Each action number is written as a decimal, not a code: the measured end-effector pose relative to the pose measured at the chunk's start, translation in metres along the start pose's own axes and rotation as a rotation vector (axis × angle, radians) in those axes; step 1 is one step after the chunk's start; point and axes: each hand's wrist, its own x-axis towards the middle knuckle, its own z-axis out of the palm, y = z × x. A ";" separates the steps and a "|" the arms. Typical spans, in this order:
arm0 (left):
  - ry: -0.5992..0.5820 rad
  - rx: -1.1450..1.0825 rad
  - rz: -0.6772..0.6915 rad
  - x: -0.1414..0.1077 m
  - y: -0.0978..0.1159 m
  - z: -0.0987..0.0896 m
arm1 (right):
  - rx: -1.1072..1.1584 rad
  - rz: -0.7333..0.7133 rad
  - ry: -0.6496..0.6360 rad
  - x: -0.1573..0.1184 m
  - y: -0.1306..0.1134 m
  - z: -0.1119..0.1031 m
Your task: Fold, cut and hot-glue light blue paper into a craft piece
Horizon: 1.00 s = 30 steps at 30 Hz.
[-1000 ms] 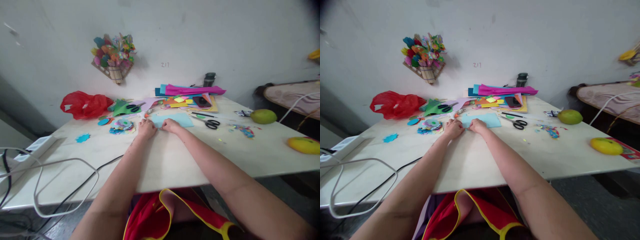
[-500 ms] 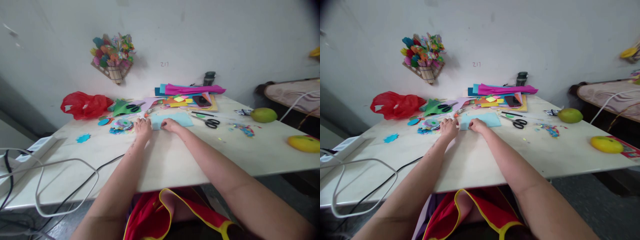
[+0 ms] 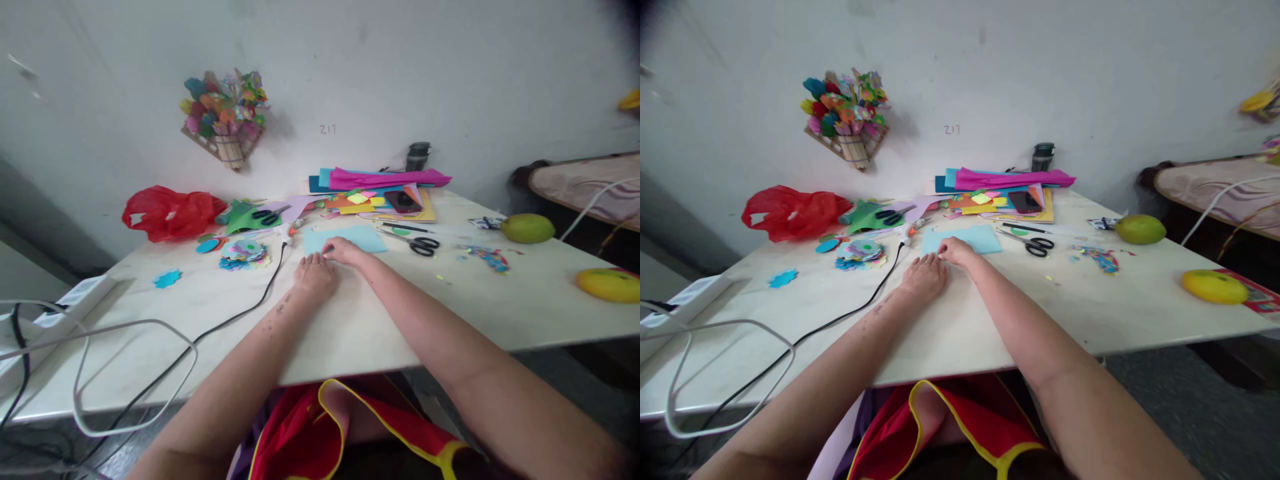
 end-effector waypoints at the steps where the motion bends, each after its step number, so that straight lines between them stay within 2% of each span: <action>1: -0.016 0.018 -0.005 0.000 0.000 0.000 | 0.022 -0.021 0.001 0.001 0.002 0.001; 4: -0.037 0.059 -0.006 0.000 0.001 -0.002 | 0.107 -0.051 -0.015 0.001 0.007 0.001; 12: 0.031 0.127 0.010 -0.002 0.004 0.000 | 0.303 -0.028 -0.050 -0.001 0.013 -0.005; 19: 0.046 0.154 0.004 -0.001 0.009 0.003 | 0.393 0.048 -0.051 -0.010 0.013 -0.012; 22: 0.057 0.153 -0.003 -0.001 0.009 0.003 | 0.531 0.078 -0.017 -0.018 0.011 -0.019; 25: 0.066 0.146 -0.014 -0.001 0.004 0.004 | 0.671 0.131 0.080 -0.023 0.012 -0.028; 27: 0.064 0.141 -0.006 0.001 -0.002 0.005 | 0.692 0.164 0.144 -0.024 0.014 -0.033; 30: 0.077 0.133 0.011 0.005 -0.009 0.006 | 0.633 0.178 0.172 -0.024 0.016 -0.035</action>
